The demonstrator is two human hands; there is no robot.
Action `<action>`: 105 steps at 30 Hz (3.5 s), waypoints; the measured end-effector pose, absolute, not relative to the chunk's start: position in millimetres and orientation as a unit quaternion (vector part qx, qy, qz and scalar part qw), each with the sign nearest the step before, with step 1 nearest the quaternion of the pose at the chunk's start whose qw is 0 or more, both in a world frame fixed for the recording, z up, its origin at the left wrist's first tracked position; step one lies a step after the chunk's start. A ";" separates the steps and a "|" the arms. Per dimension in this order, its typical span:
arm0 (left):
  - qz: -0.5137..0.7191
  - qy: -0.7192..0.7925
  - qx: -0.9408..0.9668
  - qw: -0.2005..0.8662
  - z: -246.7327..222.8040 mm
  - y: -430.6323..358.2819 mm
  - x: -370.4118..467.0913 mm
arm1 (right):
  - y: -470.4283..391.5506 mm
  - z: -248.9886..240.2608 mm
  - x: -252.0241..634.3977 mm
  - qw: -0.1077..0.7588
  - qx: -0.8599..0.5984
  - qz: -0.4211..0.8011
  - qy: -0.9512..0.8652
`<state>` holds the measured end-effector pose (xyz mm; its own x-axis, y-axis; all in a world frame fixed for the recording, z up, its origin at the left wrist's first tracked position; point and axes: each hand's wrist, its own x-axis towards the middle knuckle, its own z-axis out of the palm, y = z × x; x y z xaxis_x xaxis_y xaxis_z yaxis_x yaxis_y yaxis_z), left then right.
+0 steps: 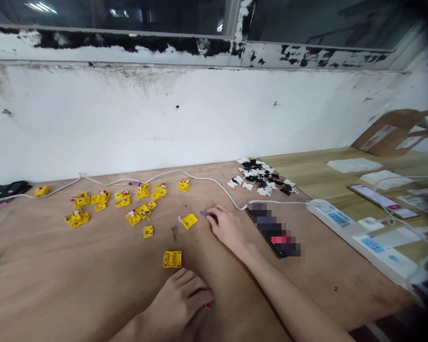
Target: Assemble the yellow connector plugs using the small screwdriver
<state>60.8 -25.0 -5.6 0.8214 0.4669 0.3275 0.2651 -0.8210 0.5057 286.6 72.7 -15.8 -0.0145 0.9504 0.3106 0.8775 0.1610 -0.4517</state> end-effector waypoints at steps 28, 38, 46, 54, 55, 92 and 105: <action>0.262 0.397 0.863 0.171 -13.4 30.6 29.0 | 32.5 -3.2 236.9 0.629 -0.415 0.334 -0.566; 0.250 0.386 0.874 0.160 -12.4 30.7 28.0 | 25.0 -4.6 234.8 0.589 -0.417 0.277 -0.634; 0.257 0.381 0.874 0.159 -16.6 31.2 27.8 | 26.3 -11.4 234.0 0.604 -0.407 0.265 -0.632; 0.253 0.382 0.874 0.159 -14.3 30.4 27.7 | 26.9 -14.0 233.8 0.610 -0.410 0.266 -0.624; 0.253 0.382 0.875 0.159 -14.1 30.1 27.7 | 27.2 -13.9 233.8 0.609 -0.409 0.265 -0.626; 0.284 0.467 0.826 0.137 -14.4 23.7 50.0 | 25.7 1.8 227.3 0.627 -0.388 0.191 -0.648; 0.290 0.440 0.840 0.125 -15.0 24.8 48.3 | 24.3 0.8 227.8 0.638 -0.396 0.193 -0.632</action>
<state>48.3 24.8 -15.0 0.4441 0.8127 0.3772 0.6672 -0.5810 0.4662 227.8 24.3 0.8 0.1274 0.7466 0.6530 0.2553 0.6115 -0.7490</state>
